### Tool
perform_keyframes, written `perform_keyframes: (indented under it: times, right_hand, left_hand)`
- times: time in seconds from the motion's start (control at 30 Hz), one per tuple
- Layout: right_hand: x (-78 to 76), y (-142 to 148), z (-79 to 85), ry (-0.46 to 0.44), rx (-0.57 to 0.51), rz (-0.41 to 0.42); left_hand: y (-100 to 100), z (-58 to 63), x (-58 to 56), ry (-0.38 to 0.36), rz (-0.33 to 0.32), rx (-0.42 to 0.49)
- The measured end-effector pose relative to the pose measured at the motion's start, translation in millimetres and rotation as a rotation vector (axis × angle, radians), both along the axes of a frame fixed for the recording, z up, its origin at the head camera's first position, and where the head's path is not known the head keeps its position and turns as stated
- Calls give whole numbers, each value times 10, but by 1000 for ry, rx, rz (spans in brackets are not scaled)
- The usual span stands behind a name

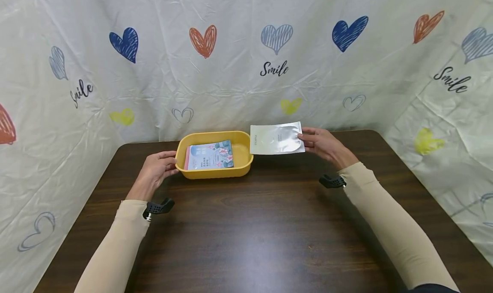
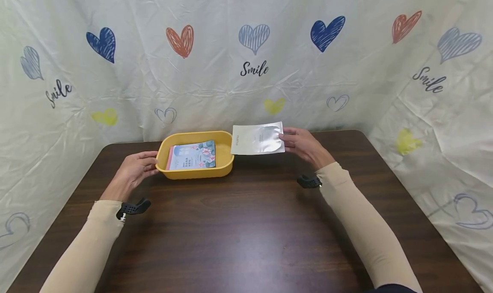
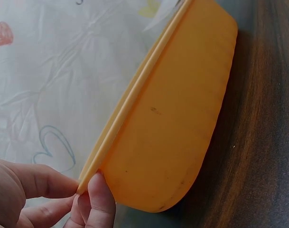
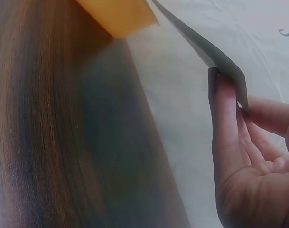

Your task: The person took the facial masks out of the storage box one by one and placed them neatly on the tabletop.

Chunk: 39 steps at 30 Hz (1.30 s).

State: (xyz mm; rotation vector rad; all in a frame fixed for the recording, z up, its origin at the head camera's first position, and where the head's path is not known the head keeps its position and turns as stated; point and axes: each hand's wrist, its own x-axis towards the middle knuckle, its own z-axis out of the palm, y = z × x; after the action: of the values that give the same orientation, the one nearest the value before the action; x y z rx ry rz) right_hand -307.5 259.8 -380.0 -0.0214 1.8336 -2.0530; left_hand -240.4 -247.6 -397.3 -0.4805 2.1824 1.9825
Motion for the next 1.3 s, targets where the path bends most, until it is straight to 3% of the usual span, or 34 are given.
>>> perform_keyframes:
  times: [0.47, 0.87, 1.3]
  right_hand:
    - [-2, 118, -108, 16, 87, -49]
    - [-27, 59, -277, 11, 184, 8]
    - [23, 19, -188, 40, 359, 36]
  left_hand:
    - [-10, 4, 5, 8, -13, -15]
    - [-12, -1, 2, 4, -10, -5]
    - [-18, 19, 7, 4, -23, -9]
